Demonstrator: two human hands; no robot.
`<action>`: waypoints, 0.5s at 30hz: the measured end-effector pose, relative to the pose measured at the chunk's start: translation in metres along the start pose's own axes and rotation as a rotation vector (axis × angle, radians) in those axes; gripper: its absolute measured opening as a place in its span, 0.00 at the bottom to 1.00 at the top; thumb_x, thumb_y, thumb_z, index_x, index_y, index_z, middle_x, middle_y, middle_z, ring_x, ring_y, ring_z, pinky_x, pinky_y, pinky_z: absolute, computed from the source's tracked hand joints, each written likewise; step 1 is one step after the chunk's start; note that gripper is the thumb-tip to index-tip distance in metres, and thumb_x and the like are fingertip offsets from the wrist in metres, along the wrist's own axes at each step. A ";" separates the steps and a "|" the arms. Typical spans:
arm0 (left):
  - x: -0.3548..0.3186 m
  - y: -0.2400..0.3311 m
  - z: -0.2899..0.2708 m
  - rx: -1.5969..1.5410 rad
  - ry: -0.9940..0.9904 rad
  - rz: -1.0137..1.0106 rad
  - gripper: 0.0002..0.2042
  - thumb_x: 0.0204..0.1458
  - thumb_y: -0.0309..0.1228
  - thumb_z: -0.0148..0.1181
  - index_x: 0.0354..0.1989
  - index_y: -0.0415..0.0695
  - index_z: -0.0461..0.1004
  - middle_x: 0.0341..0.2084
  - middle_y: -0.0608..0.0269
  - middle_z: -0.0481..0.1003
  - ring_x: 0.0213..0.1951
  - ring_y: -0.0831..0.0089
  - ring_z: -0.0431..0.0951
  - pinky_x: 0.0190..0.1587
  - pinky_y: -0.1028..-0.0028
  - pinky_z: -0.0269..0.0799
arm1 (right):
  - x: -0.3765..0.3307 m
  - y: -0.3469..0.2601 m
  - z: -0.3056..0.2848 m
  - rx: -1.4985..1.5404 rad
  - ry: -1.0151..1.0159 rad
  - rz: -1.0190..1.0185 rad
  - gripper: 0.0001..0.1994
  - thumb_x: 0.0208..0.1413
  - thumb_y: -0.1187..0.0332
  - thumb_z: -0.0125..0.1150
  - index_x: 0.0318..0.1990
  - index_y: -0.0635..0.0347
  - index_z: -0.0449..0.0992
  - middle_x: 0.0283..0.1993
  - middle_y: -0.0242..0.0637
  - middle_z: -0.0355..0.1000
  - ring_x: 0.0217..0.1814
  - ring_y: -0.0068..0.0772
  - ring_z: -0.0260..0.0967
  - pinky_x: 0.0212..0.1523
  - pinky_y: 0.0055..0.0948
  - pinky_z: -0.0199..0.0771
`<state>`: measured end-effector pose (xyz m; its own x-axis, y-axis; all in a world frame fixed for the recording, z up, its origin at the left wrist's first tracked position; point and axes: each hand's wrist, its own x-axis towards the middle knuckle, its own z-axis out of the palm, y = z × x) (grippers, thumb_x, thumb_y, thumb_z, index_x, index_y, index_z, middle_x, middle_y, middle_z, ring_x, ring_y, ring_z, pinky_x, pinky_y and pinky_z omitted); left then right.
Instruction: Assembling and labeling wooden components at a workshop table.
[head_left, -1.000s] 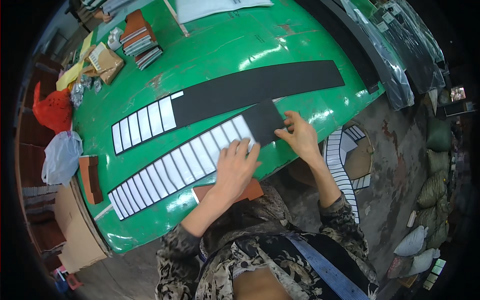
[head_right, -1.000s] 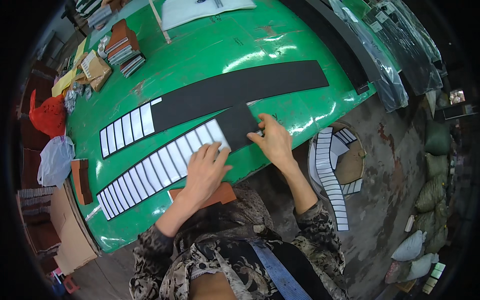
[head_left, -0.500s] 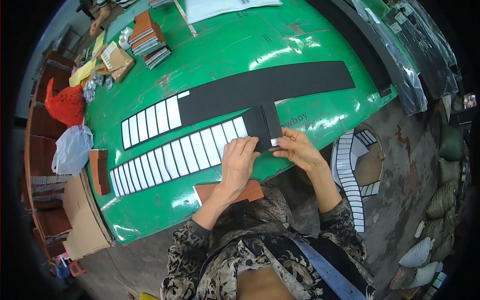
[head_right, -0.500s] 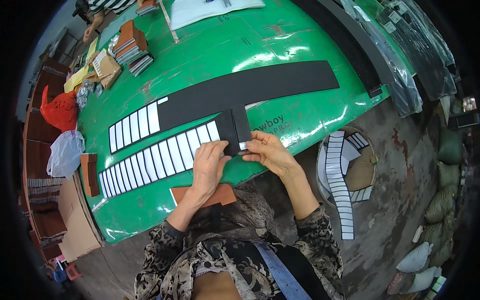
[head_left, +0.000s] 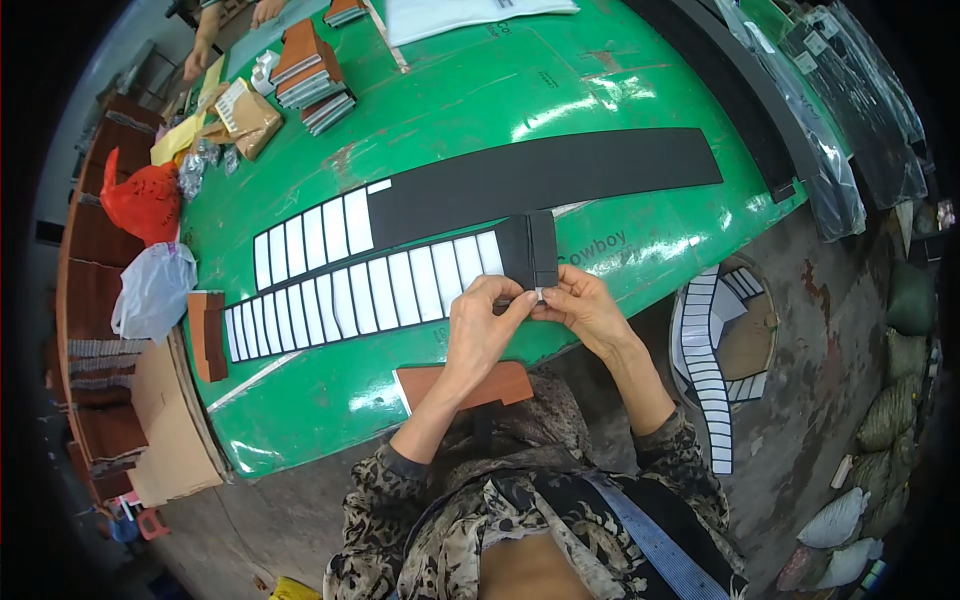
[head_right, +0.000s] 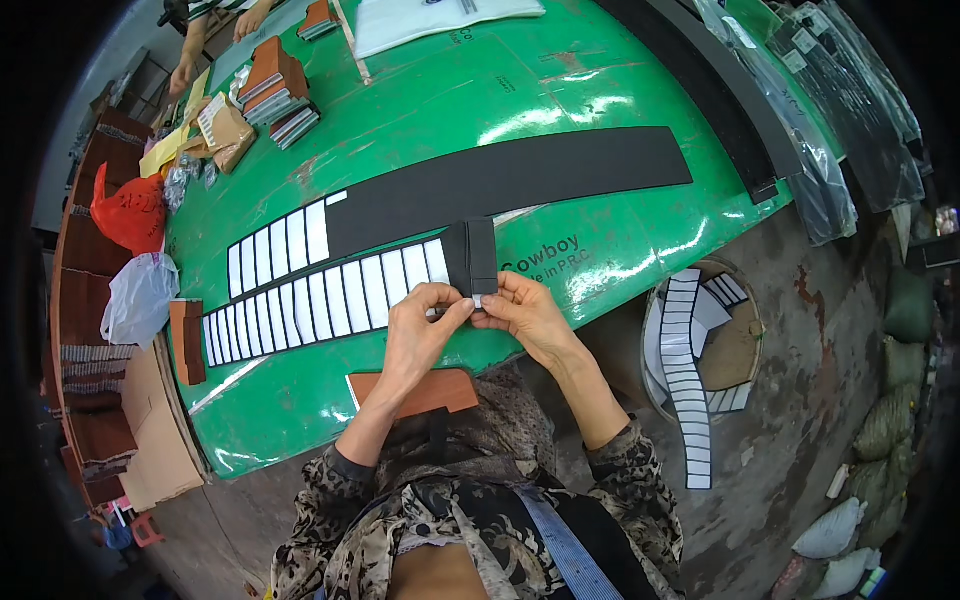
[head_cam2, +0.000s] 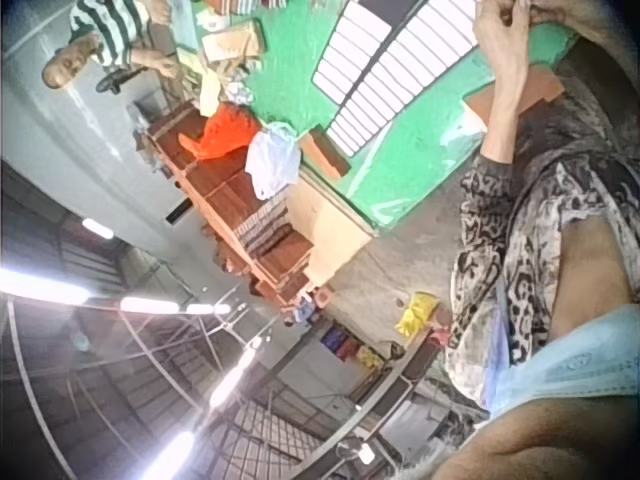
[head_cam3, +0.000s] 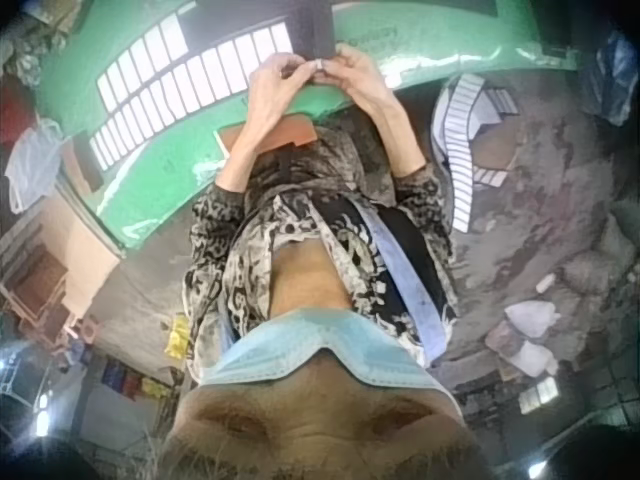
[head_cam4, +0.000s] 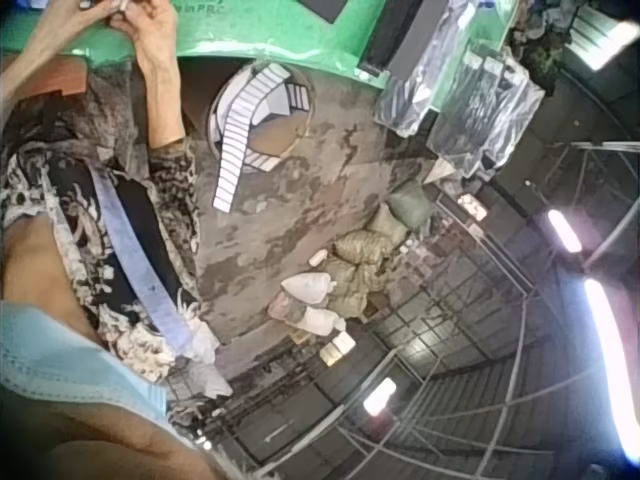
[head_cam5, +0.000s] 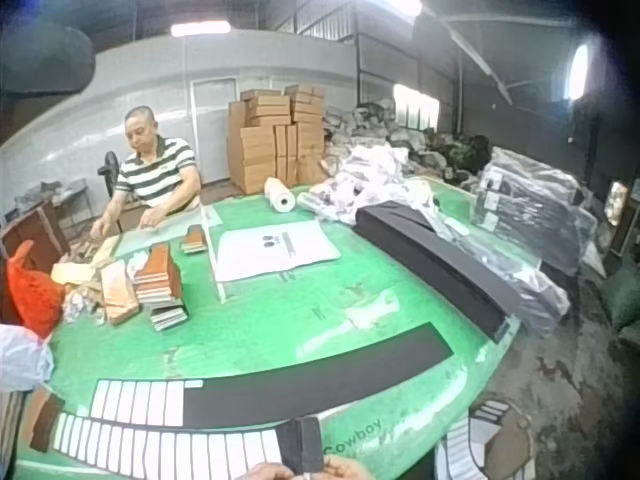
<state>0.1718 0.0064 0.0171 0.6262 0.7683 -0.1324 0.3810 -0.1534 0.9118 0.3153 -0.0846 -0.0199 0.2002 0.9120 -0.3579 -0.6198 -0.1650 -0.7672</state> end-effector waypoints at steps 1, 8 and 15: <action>0.000 -0.001 -0.001 -0.029 -0.020 -0.010 0.09 0.48 0.30 0.63 0.31 0.35 0.77 0.29 0.58 0.75 0.32 0.72 0.75 0.34 0.73 0.71 | 0.000 0.000 0.000 0.008 0.003 -0.003 0.11 0.59 0.75 0.53 0.49 0.66 0.70 0.43 0.35 0.72 0.43 0.25 0.72 0.45 0.26 0.77; 0.002 -0.004 0.000 0.016 -0.010 0.061 0.09 0.47 0.29 0.64 0.32 0.36 0.77 0.30 0.57 0.75 0.33 0.68 0.77 0.35 0.71 0.72 | -0.002 -0.003 0.000 0.005 0.036 0.008 0.10 0.58 0.73 0.56 0.46 0.66 0.71 0.42 0.36 0.72 0.42 0.25 0.72 0.43 0.27 0.77; -0.001 -0.005 0.015 0.220 0.079 0.188 0.09 0.45 0.28 0.64 0.31 0.36 0.75 0.31 0.54 0.75 0.33 0.62 0.78 0.34 0.69 0.74 | -0.003 -0.008 0.008 -0.264 0.227 -0.037 0.11 0.55 0.70 0.60 0.43 0.66 0.72 0.36 0.35 0.73 0.36 0.23 0.73 0.39 0.24 0.77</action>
<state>0.1796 -0.0027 0.0064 0.6482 0.7584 0.0688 0.4072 -0.4215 0.8103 0.3141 -0.0827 -0.0083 0.4010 0.8173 -0.4139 -0.3970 -0.2522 -0.8825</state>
